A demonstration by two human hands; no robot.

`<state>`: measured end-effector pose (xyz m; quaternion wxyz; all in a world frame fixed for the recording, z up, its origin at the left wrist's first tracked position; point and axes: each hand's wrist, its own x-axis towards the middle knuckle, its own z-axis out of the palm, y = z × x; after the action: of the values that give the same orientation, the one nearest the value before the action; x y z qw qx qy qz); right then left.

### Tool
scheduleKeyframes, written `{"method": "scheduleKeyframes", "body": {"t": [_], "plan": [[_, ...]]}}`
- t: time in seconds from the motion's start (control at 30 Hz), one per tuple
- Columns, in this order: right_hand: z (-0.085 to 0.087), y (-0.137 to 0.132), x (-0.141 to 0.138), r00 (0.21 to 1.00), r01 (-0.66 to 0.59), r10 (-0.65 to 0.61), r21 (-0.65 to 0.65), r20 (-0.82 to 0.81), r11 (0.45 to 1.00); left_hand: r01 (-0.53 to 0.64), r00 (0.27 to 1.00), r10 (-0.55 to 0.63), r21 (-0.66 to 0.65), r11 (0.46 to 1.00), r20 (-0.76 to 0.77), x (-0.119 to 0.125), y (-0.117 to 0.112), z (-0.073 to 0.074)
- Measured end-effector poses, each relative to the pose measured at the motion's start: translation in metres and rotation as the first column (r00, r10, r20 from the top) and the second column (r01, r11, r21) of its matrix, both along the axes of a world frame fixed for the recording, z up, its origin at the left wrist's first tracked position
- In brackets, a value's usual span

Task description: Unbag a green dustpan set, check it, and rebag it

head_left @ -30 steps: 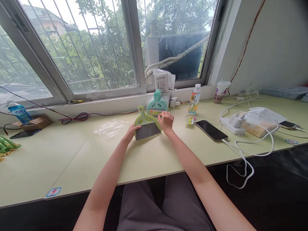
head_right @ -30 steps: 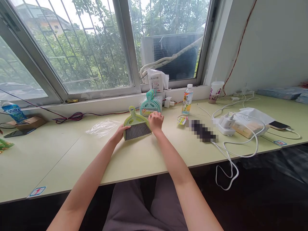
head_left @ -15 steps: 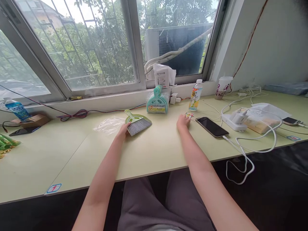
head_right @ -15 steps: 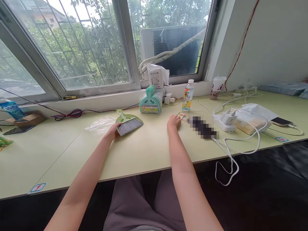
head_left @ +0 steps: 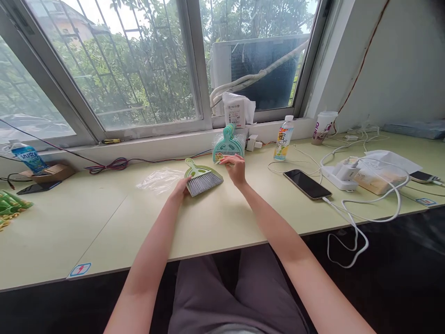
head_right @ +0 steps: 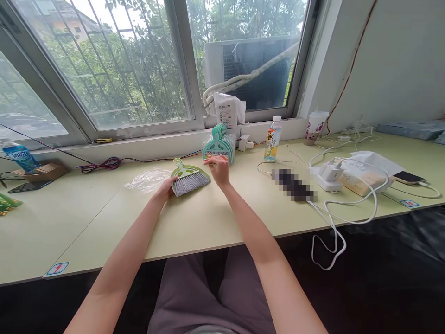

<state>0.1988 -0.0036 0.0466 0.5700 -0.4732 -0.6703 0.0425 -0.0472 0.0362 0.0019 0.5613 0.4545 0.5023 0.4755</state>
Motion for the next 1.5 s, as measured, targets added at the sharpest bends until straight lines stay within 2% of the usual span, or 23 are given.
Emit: {"method": "scheduleKeyframes", "body": {"t": [0.07,0.1,0.17,0.23,0.3,0.47,0.6,0.67,0.73,0.83,0.97,1.1,1.27,1.4,1.5], "plan": [[0.006,-0.007,-0.027,0.961,-0.238,0.242,0.047,-0.135,0.97,0.037,0.998,-0.037,0.006,0.999,0.042,0.001,-0.001,0.001],[0.006,-0.009,-0.036,0.915,-0.365,0.366,0.041,-0.171,0.93,0.064,0.995,-0.065,0.017,0.998,0.073,0.002,-0.003,0.003],[0.002,-0.011,-0.044,0.802,-0.579,0.558,-0.045,-0.212,0.814,0.124,0.981,-0.13,0.055,0.991,0.144,0.005,-0.008,0.006],[-0.006,-0.01,-0.041,0.723,-0.69,0.648,-0.182,-0.241,0.701,0.163,0.965,-0.178,0.089,0.983,0.194,0.008,-0.012,0.009],[-0.014,-0.006,-0.033,0.713,-0.702,0.649,-0.28,-0.266,0.655,0.179,0.957,-0.195,0.09,0.98,0.213,0.009,-0.014,0.01],[-0.023,0.004,-0.016,0.8,-0.599,0.549,-0.378,-0.243,0.706,0.192,0.973,-0.19,-0.002,0.981,0.132,0.006,-0.012,0.008],[-0.021,0.005,-0.013,0.776,-0.631,0.567,-0.369,-0.277,0.682,0.19,0.98,-0.192,0.037,0.981,0.048,0.003,-0.011,0.006],[-0.02,0.004,-0.014,0.778,-0.628,0.566,-0.364,-0.271,0.688,0.213,0.976,-0.215,0.06,0.975,0.031,0.002,-0.012,0.005],[-0.02,0.002,-0.016,0.821,-0.569,0.529,-0.39,-0.217,0.723,0.249,0.968,-0.251,0.08,0.965,0.011,0.002,-0.014,0.006],[-0.021,-0.001,-0.021,0.902,-0.418,0.423,-0.421,-0.087,0.805,0.312,0.949,-0.315,0.107,0.944,0.006,0.005,-0.02,0.01],[-0.025,0.001,-0.024,0.933,-0.332,0.359,-0.373,0.005,0.866,0.346,0.937,-0.35,0.128,0.929,0.006,0.008,-0.025,0.013],[-0.031,0.008,-0.023,0.945,-0.293,0.326,-0.366,0.028,0.883,0.331,0.943,-0.333,0.17,0.928,-0.019,0.008,-0.024,0.011],[-0.039,0.013,-0.022,0.977,-0.16,0.197,-0.335,0.077,0.928,0.309,0.949,-0.314,0.182,0.933,-0.001,0.007,-0.021,0.009],[-0.04,0.016,-0.019,0.994,-0.016,0.047,-0.293,0.1,0.956,0.248,0.96,-0.271,0.243,0.938,0.066,0.008,-0.017,0.007],[-0.038,0.018,-0.017,0.999,0.019,-0.006,-0.315,0.042,0.949,0.155,0.97,-0.199,0.275,0.949,0.138,0.008,-0.011,0.004]]}}
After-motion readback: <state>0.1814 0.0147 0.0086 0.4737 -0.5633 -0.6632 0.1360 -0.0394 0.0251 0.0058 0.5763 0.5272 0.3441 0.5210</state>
